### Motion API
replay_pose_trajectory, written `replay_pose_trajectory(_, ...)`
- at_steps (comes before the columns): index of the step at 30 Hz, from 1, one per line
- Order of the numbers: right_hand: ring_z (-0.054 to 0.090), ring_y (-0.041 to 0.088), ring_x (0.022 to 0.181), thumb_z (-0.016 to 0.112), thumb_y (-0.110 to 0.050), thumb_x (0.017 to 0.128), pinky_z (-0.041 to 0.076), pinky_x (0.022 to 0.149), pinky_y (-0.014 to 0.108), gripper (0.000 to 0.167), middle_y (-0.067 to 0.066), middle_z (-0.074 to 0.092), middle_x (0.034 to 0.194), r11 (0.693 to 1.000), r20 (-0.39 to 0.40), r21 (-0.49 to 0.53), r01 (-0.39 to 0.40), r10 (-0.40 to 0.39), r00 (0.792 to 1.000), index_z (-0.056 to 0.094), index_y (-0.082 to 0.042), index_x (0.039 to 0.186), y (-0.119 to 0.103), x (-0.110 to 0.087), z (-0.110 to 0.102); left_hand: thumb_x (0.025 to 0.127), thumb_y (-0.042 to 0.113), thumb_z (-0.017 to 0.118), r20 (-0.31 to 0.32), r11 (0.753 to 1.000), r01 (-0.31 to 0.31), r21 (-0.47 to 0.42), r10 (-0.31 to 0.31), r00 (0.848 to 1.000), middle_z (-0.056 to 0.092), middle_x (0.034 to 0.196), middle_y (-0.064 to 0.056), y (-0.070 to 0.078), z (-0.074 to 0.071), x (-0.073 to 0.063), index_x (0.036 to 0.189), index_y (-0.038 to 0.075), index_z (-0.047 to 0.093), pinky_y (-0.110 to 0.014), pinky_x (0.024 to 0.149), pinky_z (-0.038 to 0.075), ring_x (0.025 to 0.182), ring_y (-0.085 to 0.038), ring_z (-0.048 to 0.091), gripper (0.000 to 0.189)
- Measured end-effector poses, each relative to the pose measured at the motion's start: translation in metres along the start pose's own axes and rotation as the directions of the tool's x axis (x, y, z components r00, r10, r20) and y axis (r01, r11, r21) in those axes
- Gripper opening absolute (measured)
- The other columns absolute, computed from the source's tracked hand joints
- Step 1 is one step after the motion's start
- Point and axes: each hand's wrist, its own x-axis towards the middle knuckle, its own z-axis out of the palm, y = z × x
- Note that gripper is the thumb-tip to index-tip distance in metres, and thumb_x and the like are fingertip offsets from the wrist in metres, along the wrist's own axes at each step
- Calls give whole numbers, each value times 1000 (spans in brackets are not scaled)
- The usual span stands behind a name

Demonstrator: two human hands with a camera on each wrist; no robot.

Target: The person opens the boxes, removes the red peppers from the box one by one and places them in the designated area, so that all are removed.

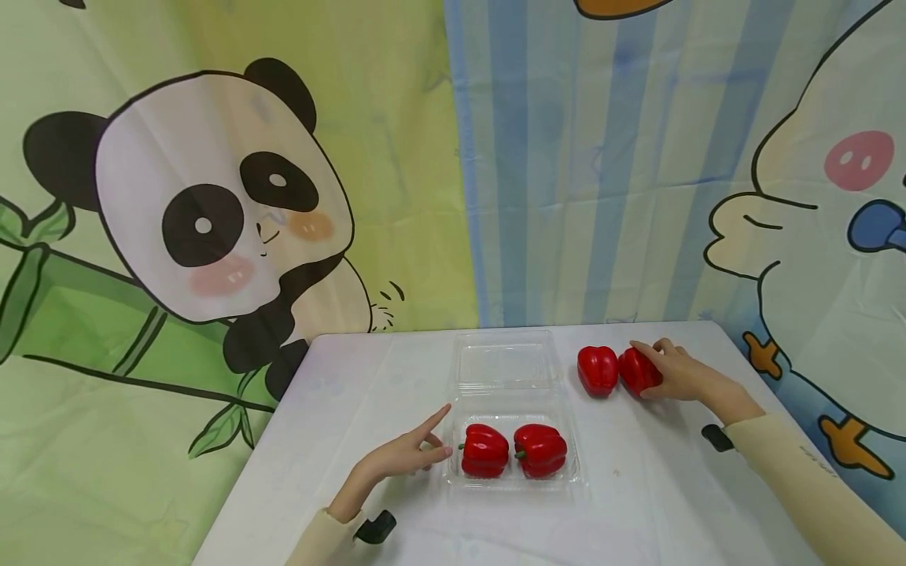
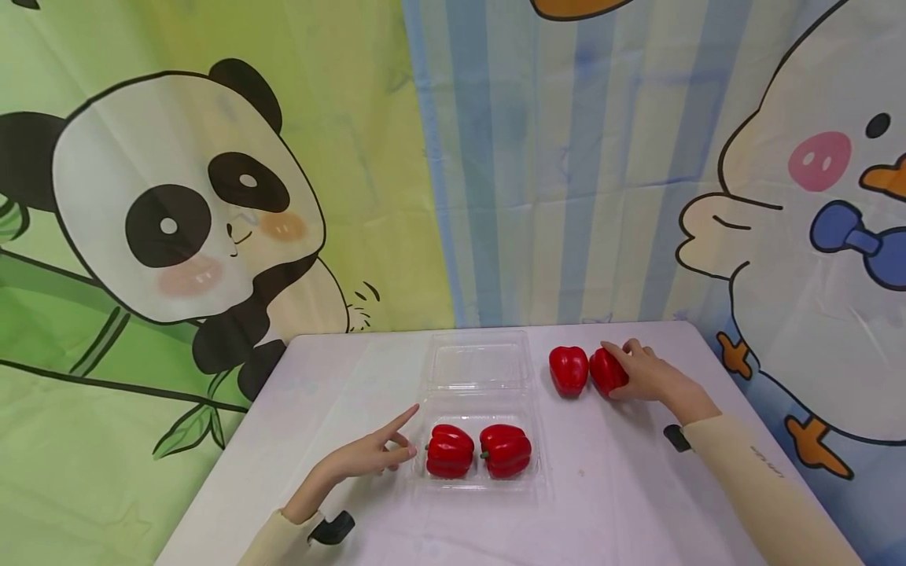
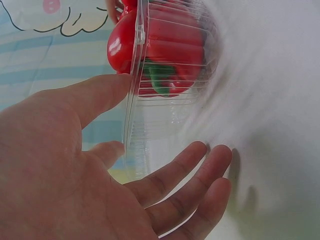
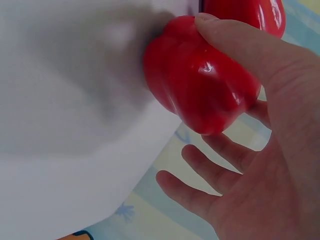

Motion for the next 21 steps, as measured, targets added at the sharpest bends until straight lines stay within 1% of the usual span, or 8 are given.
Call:
replay_pose_trajectory(10, 41, 53, 120, 87, -29, 76, 57, 82, 57, 96, 30, 42, 130, 1000, -3, 8, -30, 30, 1000, 33, -8, 152, 3, 2, 5, 97, 45, 63, -1, 1000, 7, 2, -7, 1000, 60, 124, -12, 1, 0, 0, 162, 32, 15, -38, 73, 53, 90, -20, 63, 82)
replay_pose_trajectory(21, 41, 54, 119, 88, -31, 75, 57, 80, 58, 98, 29, 42, 130, 1000, -18, -11, -9, 8, 1000, 32, -8, 153, 4, 3, 7, 97, 45, 63, -2, 1000, 1, 0, -1, 1000, 60, 124, -12, 1, 0, -1, 162, 34, 15, -36, 71, 52, 89, -20, 63, 82)
